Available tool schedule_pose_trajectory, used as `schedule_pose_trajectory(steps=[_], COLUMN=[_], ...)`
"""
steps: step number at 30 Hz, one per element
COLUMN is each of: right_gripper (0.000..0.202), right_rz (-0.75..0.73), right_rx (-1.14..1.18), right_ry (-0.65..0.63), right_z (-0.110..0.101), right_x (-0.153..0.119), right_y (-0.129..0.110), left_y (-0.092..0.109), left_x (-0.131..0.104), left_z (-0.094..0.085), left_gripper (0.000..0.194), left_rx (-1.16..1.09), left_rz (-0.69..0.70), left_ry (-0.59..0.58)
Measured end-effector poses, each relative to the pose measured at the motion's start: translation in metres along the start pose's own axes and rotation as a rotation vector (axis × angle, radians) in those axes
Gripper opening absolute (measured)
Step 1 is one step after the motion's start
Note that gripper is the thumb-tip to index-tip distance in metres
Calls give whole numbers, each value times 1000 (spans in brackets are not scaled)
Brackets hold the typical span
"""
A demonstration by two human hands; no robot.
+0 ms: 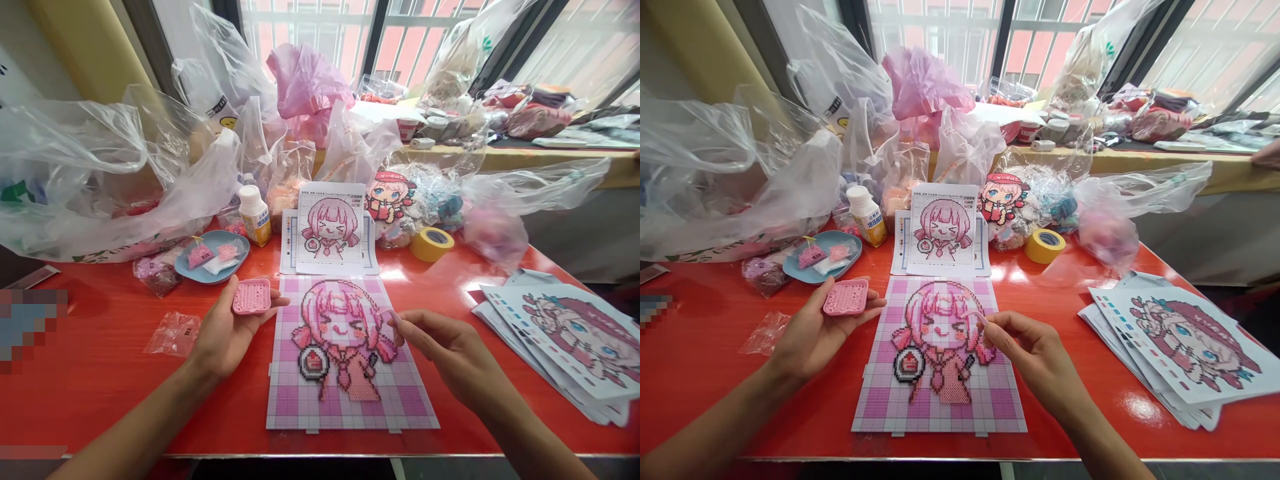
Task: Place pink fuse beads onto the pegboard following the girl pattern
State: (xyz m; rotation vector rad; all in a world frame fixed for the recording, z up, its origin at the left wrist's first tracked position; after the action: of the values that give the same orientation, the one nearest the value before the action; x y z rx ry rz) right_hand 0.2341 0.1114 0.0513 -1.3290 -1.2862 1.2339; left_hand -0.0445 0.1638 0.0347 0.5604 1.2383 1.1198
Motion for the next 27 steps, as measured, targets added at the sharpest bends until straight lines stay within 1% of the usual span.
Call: schedule_pose_trajectory(steps=[3, 7, 11, 16, 19, 22, 25, 27], right_gripper=[33, 33, 32, 32, 31, 32, 34, 31], right_rz=[-13, -43, -47, -80, -89, -99, -121, -179], right_rx=[15, -3, -27, -13, -14, -54, -131, -209], right_ry=[4, 20, -2, 45, 33, 16, -10, -35], right_z=[0, -1, -1, -5, -5, -7, -7, -3], right_x=[2, 9, 16, 25, 28, 30, 31, 30], right_y=[0, -1, 1, -1, -3, -5, -9, -14], left_y=[1, 1, 2, 2, 4, 5, 7, 13], left_x=[5, 9, 10, 12, 11, 10, 9, 9], left_z=[-2, -1, 1, 2, 4, 4, 8, 8], left_gripper=[49, 48, 48, 47, 45, 47, 48, 45], left_rx=[-10, -3, -4, -8, -2, 19, 84, 140], left_rz=[14, 15, 13, 14, 18, 9, 23, 68], left_ry=[7, -19, -30, -31, -27, -26, -90, -110])
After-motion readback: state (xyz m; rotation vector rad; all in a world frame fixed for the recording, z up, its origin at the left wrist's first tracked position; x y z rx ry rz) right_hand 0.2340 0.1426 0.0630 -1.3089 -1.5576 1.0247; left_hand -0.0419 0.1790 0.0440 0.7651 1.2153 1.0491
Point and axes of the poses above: each hand's wrist, its own x-axis towards the middle knuckle, its own z-axis out of the palm, y = z × x, the point moved 9 cm from there along x, towards the middle knuckle, and after that the axes turned 10 degrees about x, right-handed, at the moved point
